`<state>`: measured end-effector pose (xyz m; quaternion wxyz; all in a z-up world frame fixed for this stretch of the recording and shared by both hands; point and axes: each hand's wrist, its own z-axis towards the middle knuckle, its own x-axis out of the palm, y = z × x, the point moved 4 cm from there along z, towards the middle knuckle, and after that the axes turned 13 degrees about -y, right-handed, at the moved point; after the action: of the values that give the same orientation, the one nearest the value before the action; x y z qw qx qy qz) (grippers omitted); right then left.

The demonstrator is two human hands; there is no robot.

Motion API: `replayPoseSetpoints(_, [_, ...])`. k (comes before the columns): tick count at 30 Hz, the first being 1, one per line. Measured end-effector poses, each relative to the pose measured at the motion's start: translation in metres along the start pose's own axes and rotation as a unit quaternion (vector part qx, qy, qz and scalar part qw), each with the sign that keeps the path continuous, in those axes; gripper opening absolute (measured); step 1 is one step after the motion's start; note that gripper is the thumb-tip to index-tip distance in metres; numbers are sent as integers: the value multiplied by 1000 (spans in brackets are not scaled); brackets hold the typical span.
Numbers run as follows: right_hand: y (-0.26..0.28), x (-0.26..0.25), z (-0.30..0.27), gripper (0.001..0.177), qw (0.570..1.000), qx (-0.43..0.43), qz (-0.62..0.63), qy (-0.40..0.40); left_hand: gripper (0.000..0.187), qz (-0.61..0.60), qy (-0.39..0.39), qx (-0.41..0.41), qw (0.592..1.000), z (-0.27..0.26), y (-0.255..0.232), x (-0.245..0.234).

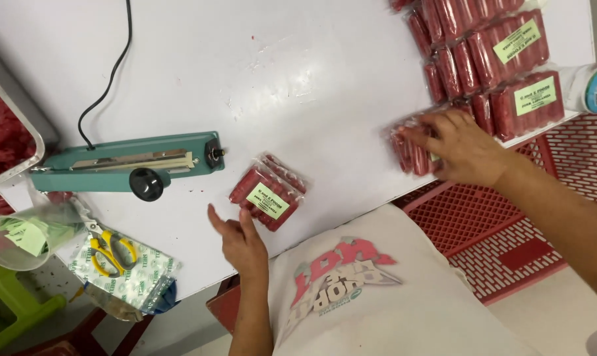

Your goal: Sealing plastic bags containing red cylindrical food items using a manual impulse sealer

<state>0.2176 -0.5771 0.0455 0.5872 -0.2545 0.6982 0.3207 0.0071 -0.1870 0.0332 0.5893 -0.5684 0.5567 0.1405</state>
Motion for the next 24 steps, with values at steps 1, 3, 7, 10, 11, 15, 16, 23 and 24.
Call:
replayPoseSetpoints(1, [16,-5,3,124,1000,-2,-1,0,72,-1,-1,-1,1000,-2,0,4])
replayPoseSetpoints(3, [37,-23,4,121,964,182,155,-121,81,-172,-1,126,977,-16,-7,4])
replayPoseSetpoints(7, [146,-77,59,141,883,303,343,-102,98,-346,288,150,880,-48,-93,10])
replayPoseSetpoints(10, [186,-84,84,91,859,227,457,-32,51,-456,269,-19,848,-38,-66,30])
replayPoseSetpoints(11, [186,-86,92,80,810,195,552,-40,52,-527,297,-114,788,-28,-32,46])
replayPoseSetpoints(15, [208,-78,136,53,814,4,577,-70,56,-617,407,-247,626,-12,23,55])
replayPoseSetpoints(16, [215,-74,144,53,814,-4,577,-67,56,-622,401,-245,626,-6,21,51])
replayPoseSetpoints(23, [256,-52,172,18,777,116,614,-76,60,-580,335,-208,713,45,73,4])
replayPoseSetpoints(24, [251,-35,171,24,774,195,602,-27,46,-540,317,-202,753,56,93,3])
